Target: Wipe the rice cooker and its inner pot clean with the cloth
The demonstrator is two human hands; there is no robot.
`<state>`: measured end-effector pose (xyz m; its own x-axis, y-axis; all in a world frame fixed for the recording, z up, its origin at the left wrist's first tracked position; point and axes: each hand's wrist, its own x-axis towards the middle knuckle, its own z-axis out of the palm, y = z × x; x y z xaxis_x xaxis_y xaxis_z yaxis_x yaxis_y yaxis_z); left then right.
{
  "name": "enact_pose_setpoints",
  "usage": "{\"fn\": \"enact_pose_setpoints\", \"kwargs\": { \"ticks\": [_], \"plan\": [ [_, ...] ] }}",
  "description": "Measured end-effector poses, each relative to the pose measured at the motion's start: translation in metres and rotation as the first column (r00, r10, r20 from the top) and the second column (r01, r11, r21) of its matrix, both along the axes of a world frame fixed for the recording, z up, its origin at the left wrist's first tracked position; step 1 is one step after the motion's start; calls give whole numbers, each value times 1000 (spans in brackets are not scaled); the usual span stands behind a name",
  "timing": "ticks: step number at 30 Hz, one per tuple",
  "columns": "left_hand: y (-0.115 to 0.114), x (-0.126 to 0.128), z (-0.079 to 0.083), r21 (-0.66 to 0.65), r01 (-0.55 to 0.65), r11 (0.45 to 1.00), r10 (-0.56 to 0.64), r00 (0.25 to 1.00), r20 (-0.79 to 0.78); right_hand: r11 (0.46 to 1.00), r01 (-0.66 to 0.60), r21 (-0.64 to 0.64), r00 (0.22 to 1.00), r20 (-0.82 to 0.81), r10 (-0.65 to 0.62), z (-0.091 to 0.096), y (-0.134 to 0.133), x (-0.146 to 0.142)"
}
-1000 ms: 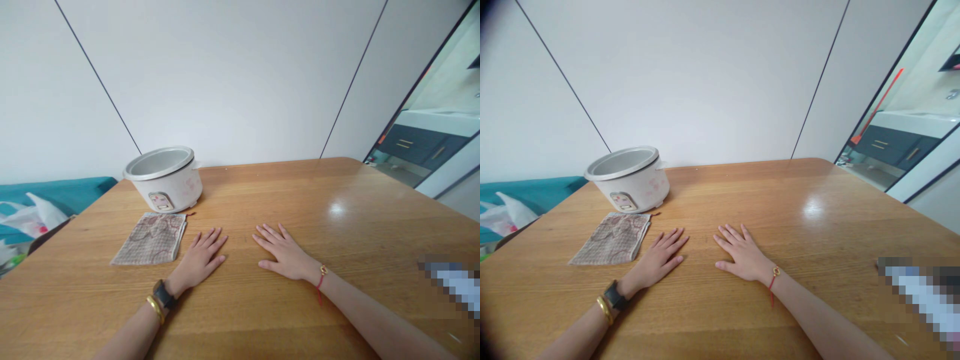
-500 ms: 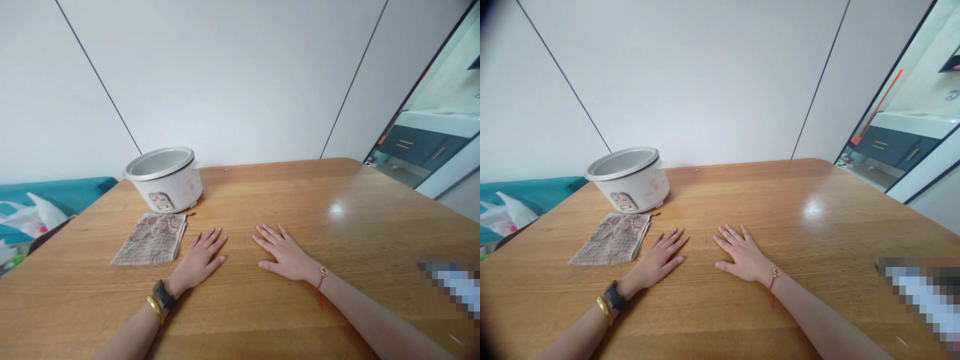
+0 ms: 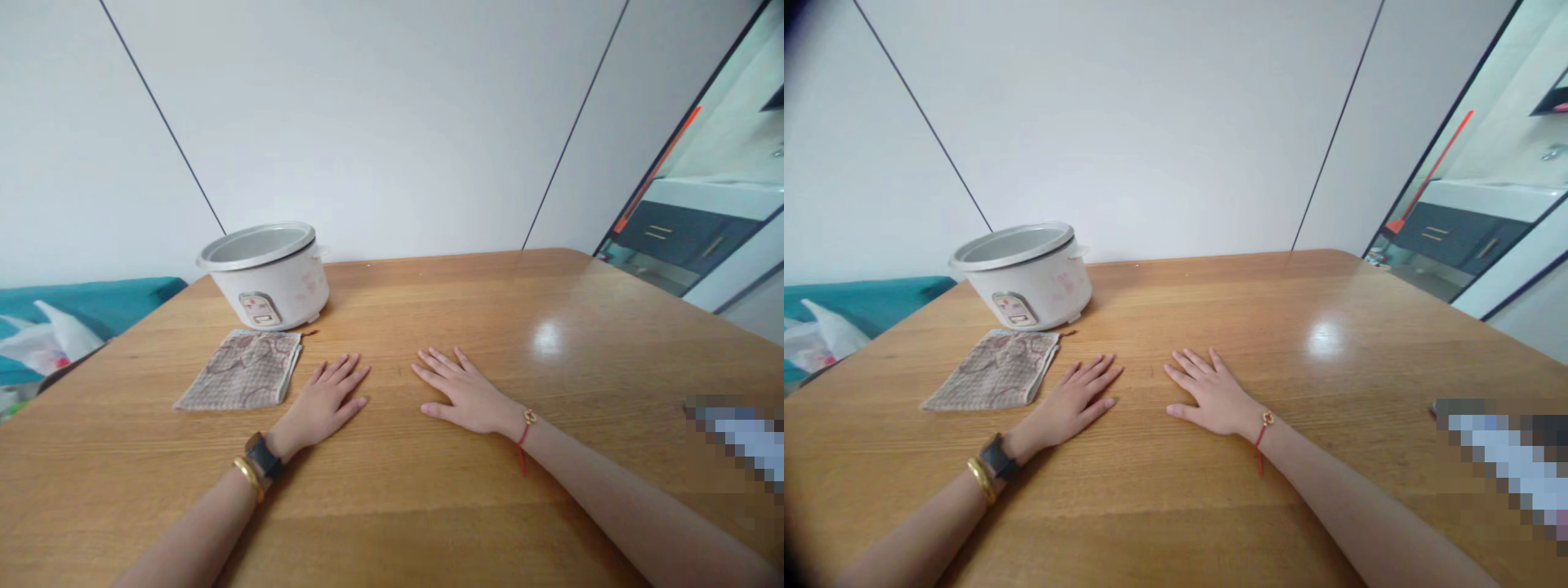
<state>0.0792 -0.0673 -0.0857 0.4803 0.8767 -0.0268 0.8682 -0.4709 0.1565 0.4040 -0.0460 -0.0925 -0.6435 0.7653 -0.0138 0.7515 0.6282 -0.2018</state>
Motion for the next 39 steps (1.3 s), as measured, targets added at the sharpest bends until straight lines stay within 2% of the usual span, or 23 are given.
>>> {"fn": "enact_pose_setpoints", "kwargs": {
  "ticks": [10,25,31,36,39],
  "plan": [
    [0,2,3,11,-5,1000,5,1000,-26,996,10,91,999,35,-13,-7,1,2],
    [-1,3,1,37,-10,999,11,1000,-14,996,20,90,999,37,-24,-1,-6,-3],
    [0,1,2,10,-11,1000,11,1000,-9,970,207,129,978,11,-210,3,-14,10],
    [-1,1,5,3,-10,1000,10,1000,-11,939,326,110,943,32,-331,-2,1,39],
    [-2,1,6,-6,-15,1000,15,1000,-10,930,359,84,930,48,-363,-8,9,44]
  ]
}}
